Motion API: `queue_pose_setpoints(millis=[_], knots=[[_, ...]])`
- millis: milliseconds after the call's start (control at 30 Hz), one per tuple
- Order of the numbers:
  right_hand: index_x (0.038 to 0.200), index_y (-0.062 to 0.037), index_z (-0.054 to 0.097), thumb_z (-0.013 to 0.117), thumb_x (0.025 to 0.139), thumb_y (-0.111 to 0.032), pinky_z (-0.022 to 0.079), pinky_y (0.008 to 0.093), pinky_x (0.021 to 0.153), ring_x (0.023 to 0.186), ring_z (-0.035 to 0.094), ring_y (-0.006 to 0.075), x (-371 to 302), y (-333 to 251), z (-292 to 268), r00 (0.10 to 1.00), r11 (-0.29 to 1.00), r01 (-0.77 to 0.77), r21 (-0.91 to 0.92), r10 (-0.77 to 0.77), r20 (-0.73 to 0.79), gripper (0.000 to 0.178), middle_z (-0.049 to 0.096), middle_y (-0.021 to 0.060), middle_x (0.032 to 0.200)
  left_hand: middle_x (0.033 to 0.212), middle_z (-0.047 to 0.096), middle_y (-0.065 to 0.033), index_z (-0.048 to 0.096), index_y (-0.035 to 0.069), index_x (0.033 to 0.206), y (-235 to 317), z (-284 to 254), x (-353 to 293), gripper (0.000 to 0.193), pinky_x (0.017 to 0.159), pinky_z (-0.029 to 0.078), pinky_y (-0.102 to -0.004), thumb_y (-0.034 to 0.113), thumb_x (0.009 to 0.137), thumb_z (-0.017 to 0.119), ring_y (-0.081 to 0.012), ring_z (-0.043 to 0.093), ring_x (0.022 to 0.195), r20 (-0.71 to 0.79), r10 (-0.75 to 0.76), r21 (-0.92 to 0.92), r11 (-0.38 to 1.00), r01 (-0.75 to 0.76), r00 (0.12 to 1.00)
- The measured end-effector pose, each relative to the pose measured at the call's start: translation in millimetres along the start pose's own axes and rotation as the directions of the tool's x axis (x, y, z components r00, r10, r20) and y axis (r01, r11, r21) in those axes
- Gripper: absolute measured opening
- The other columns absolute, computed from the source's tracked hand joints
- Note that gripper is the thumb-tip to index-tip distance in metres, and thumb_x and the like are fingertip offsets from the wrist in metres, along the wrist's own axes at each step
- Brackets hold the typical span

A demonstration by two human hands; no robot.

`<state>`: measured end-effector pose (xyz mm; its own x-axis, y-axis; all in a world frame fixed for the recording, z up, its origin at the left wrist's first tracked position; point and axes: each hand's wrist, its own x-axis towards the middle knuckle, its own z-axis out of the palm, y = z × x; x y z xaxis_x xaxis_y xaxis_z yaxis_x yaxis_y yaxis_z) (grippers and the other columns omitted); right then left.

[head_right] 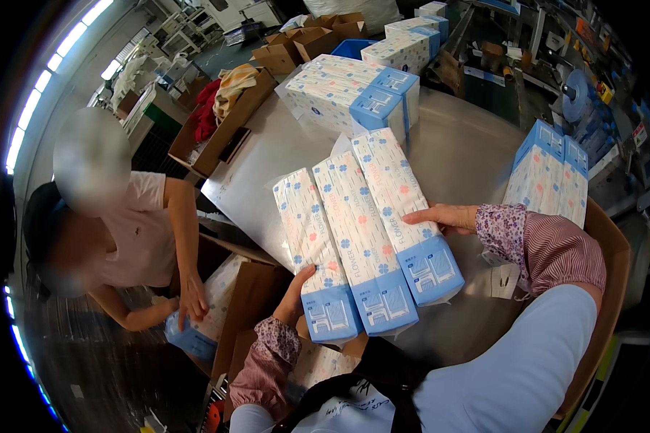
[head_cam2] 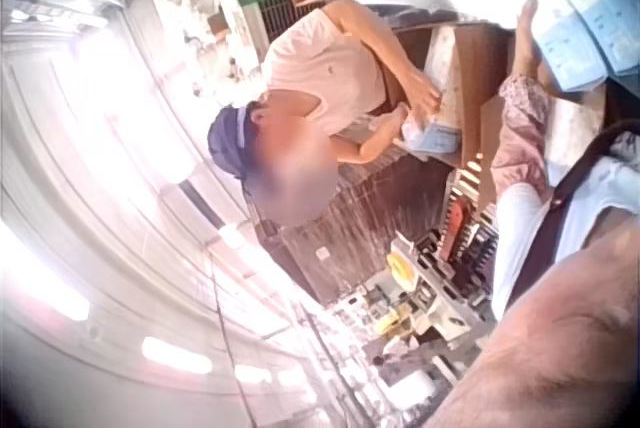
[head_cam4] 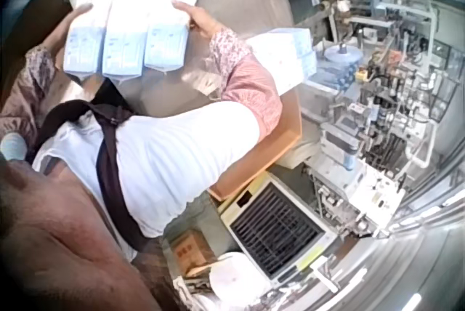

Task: The person packs stacks of tissue packets into cardboard boxes by hand on a stainless steel table and then pushes the filled boxes through a sealing machine on a conveyor belt.

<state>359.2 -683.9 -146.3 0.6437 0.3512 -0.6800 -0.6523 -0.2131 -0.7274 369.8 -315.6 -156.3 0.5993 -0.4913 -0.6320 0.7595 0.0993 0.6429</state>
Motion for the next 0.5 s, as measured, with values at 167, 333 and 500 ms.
queue_pose_setpoints(millis=[167, 333, 500], knots=[[0.142, -0.0011, 0.023, 0.071, 0.072, -0.039, 0.036, 0.0420, 0.098, 0.122, 0.043, 0.0246, -30, -13, 28, 0.973, 0.977, 0.213, 0.018, -0.210, -0.096, 0.093, 0.043, 0.0174, 0.134, 0.125, 0.050, -0.0204, 0.030, -0.004, 0.136, -16, 2, -23, 0.076, 0.094, 0.044, -0.0363, 0.032, 0.079, 0.064, -0.0277, 0.055, 0.111, 0.006, 0.123, -0.045, 0.991, -0.122, 0.992], [0.138, -0.0006, 0.031, 0.076, 0.065, -0.021, 0.038, 0.0377, 0.098, 0.120, 0.046, 0.0253, -35, -24, 51, 0.838, 0.838, 0.544, 0.039, -0.540, -0.079, 0.088, 0.047, 0.0137, 0.130, 0.120, 0.054, -0.0165, 0.037, -0.004, 0.132, -17, 9, -81, 0.071, 0.090, 0.047, -0.0332, 0.011, 0.071, 0.070, -0.0281, 0.054, 0.109, -0.030, 0.555, 0.109, 0.829, -0.549, 0.832], [0.123, 0.0008, 0.050, 0.077, 0.068, -0.011, 0.041, 0.0342, 0.096, 0.109, 0.054, 0.0218, -50, -10, 142, 0.706, 0.707, 0.707, 0.010, -0.707, 0.024, 0.062, 0.059, 0.0122, 0.115, 0.118, 0.057, -0.0135, 0.046, -0.003, 0.126, -42, -26, -223, 0.068, 0.090, 0.045, -0.0320, 0.007, 0.064, 0.073, -0.0252, 0.054, 0.110, 0.027, 0.727, 0.706, 0.472, -0.528, 0.686]])
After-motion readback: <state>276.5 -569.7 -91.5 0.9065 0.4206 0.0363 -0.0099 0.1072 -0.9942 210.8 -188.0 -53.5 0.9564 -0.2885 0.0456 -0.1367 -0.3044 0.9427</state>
